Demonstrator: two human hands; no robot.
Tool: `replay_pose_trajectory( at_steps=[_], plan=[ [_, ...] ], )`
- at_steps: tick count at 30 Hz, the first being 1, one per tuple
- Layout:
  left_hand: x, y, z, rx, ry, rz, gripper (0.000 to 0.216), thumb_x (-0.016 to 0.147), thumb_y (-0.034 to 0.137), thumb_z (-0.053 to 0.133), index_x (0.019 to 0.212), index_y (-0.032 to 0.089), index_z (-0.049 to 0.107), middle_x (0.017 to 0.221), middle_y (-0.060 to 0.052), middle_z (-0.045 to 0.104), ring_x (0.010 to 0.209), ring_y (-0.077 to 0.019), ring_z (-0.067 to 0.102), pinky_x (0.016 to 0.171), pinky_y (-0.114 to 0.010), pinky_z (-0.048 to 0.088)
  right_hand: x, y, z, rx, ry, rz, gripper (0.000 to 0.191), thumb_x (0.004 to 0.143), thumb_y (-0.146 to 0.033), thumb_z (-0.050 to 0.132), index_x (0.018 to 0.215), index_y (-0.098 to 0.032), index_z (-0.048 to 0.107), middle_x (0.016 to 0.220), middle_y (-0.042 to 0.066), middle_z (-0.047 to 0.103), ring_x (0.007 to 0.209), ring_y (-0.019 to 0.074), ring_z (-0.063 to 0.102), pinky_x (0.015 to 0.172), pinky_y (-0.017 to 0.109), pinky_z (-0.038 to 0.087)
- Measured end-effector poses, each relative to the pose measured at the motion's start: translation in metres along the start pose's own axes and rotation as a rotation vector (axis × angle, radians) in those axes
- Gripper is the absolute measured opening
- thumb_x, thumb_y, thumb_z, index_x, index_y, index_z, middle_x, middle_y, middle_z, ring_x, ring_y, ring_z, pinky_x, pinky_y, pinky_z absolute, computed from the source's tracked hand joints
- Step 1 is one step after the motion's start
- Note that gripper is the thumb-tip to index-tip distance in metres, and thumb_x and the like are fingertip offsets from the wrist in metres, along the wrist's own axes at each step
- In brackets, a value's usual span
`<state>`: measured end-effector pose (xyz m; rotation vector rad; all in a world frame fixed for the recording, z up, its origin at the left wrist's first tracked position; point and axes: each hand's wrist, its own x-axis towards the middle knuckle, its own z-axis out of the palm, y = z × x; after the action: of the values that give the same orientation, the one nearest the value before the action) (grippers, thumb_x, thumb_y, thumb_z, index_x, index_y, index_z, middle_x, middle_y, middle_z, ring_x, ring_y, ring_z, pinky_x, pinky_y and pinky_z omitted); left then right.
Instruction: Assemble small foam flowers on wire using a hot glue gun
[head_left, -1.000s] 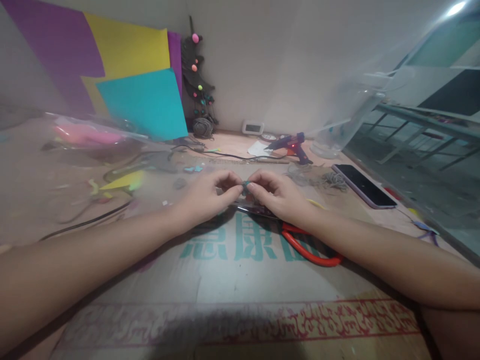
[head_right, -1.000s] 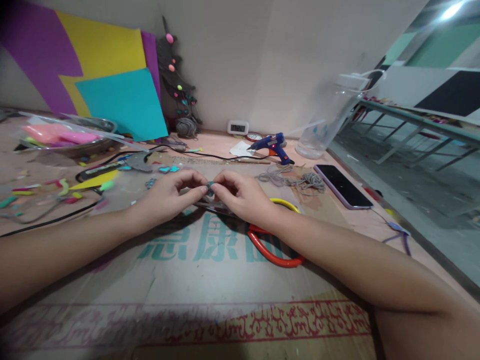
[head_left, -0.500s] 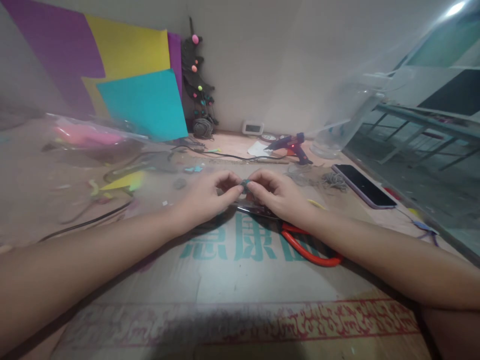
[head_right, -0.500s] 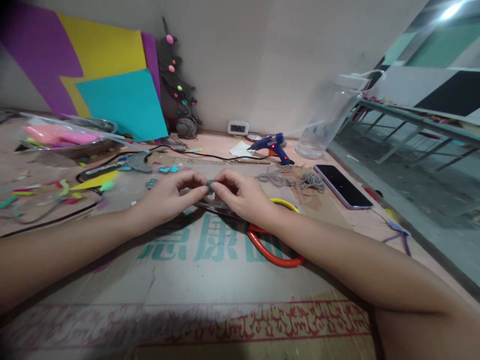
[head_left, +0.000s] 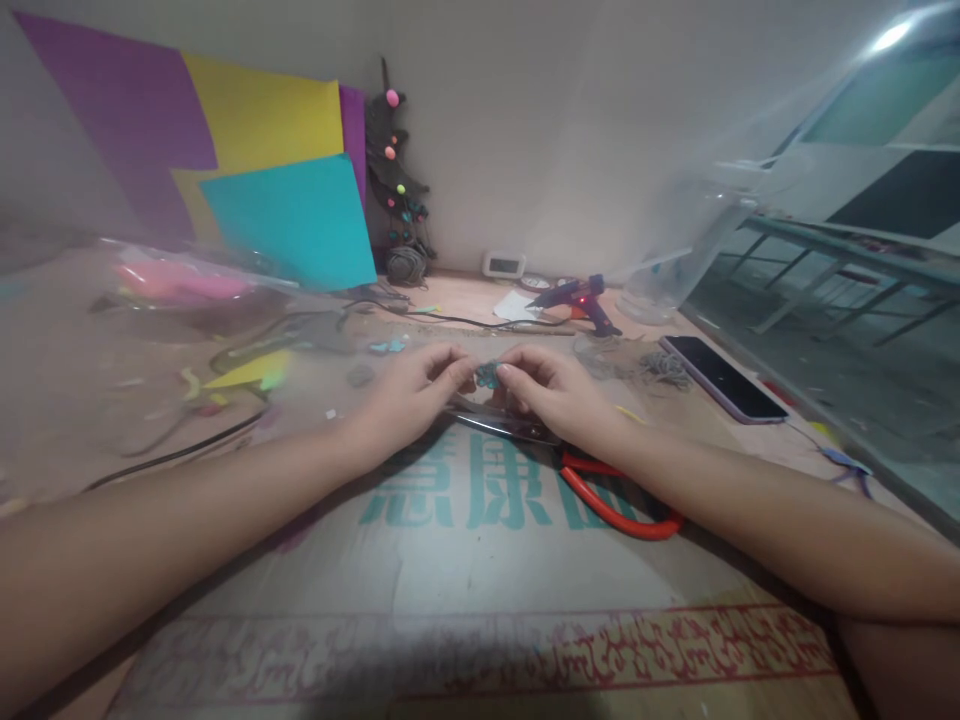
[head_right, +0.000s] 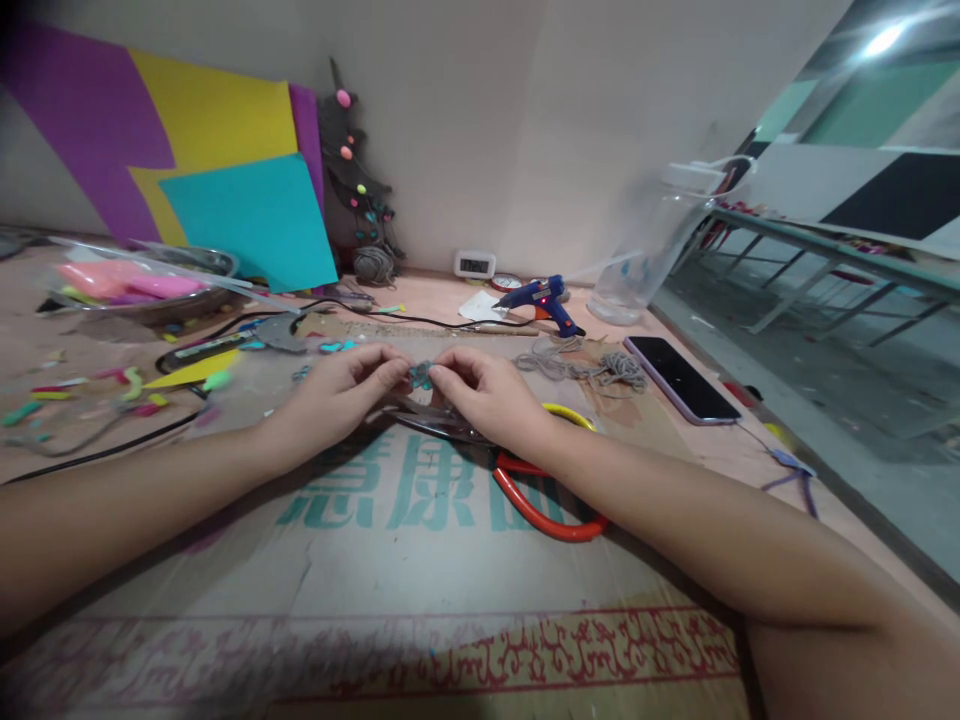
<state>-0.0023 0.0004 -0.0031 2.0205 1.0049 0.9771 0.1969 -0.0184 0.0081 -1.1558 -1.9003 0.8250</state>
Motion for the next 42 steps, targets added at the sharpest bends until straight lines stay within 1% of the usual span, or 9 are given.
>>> replay_pose_trajectory(
  at_steps=[4, 9, 13, 16, 20, 25, 31, 37, 42],
  plan=[
    [0.001, -0.002, 0.001, -0.038, 0.029, -0.012, 0.036, 0.098, 0.043, 0.039, 0.091, 0.018, 0.065, 0.086, -0.003, 0.069, 0.081, -0.0176, 0.065, 0.070, -0.026, 0.048, -0.001, 0.002, 0.000, 0.051, 0.022, -0.011, 0.022, 0.093, -0.036, 0.053, 0.082, -0.017, 0.058, 0.069, 0.000, 0.065, 0.053, 0.0087, 0.051, 0.051, 0.022, 0.041],
    [0.002, -0.001, 0.001, 0.007, 0.022, -0.026, 0.026, 0.093, 0.035, 0.047, 0.092, 0.018, 0.067, 0.085, -0.002, 0.072, 0.083, -0.0179, 0.066, 0.075, -0.028, 0.049, -0.002, 0.003, 0.001, 0.065, 0.016, -0.022, 0.020, 0.094, -0.035, 0.052, 0.087, -0.017, 0.058, 0.071, 0.000, 0.066, 0.054, 0.0087, 0.052, 0.052, 0.021, 0.041],
    [0.003, 0.000, 0.001, -0.027, 0.014, -0.053, 0.023, 0.089, 0.033, 0.055, 0.100, 0.018, 0.067, 0.093, -0.004, 0.073, 0.087, -0.0199, 0.068, 0.076, -0.030, 0.051, -0.002, 0.003, 0.000, 0.065, 0.013, -0.032, 0.019, 0.094, -0.035, 0.051, 0.088, -0.017, 0.058, 0.071, 0.000, 0.066, 0.054, 0.0088, 0.052, 0.052, 0.021, 0.041],
    [0.002, 0.000, 0.001, -0.009, 0.030, -0.074, 0.023, 0.086, 0.033, 0.058, 0.100, 0.017, 0.066, 0.095, -0.006, 0.073, 0.086, -0.0199, 0.068, 0.075, -0.031, 0.051, -0.002, 0.003, 0.000, 0.048, 0.019, -0.025, 0.019, 0.094, -0.035, 0.051, 0.088, -0.018, 0.058, 0.071, 0.000, 0.067, 0.055, 0.0091, 0.053, 0.052, 0.022, 0.041],
    [0.002, 0.000, 0.000, 0.041, 0.044, -0.052, 0.021, 0.086, 0.035, 0.059, 0.097, 0.018, 0.066, 0.092, -0.004, 0.071, 0.084, -0.0192, 0.067, 0.075, -0.031, 0.050, -0.002, 0.003, 0.000, 0.043, 0.022, -0.030, 0.019, 0.094, -0.035, 0.052, 0.088, -0.018, 0.058, 0.071, 0.000, 0.067, 0.054, 0.0092, 0.053, 0.052, 0.022, 0.042],
    [0.003, -0.002, 0.001, 0.053, 0.051, -0.028, 0.017, 0.085, 0.030, 0.058, 0.094, 0.018, 0.064, 0.091, -0.004, 0.069, 0.085, -0.0188, 0.065, 0.076, -0.031, 0.049, -0.001, 0.003, 0.000, 0.029, 0.012, -0.030, 0.019, 0.094, -0.034, 0.051, 0.088, -0.018, 0.058, 0.071, 0.000, 0.067, 0.054, 0.0092, 0.053, 0.052, 0.022, 0.041],
    [0.003, -0.010, 0.004, 0.034, 0.039, 0.008, 0.016, 0.087, 0.027, 0.052, 0.097, 0.018, 0.060, 0.087, -0.002, 0.063, 0.077, -0.0160, 0.059, 0.070, -0.028, 0.047, -0.002, 0.004, 0.001, 0.010, 0.011, -0.045, 0.019, 0.095, -0.034, 0.051, 0.087, -0.018, 0.058, 0.071, -0.001, 0.067, 0.054, 0.0086, 0.052, 0.053, 0.022, 0.042],
    [0.001, -0.010, 0.004, -0.048, 0.027, -0.031, 0.022, 0.092, 0.033, 0.048, 0.106, 0.019, 0.058, 0.071, 0.002, 0.056, 0.062, -0.0126, 0.051, 0.057, -0.024, 0.040, -0.003, 0.005, 0.001, -0.008, 0.016, -0.049, 0.020, 0.095, -0.035, 0.051, 0.089, -0.018, 0.059, 0.071, -0.001, 0.067, 0.054, 0.0087, 0.051, 0.054, 0.022, 0.041],
    [0.002, -0.008, 0.003, -0.067, -0.010, -0.041, 0.025, 0.095, 0.038, 0.047, 0.106, 0.019, 0.059, 0.069, 0.002, 0.057, 0.064, -0.0138, 0.055, 0.057, -0.024, 0.041, -0.003, 0.005, 0.001, -0.015, 0.018, -0.060, 0.021, 0.095, -0.035, 0.051, 0.088, -0.018, 0.059, 0.071, -0.001, 0.066, 0.054, 0.0083, 0.050, 0.055, 0.022, 0.041]
  ],
)
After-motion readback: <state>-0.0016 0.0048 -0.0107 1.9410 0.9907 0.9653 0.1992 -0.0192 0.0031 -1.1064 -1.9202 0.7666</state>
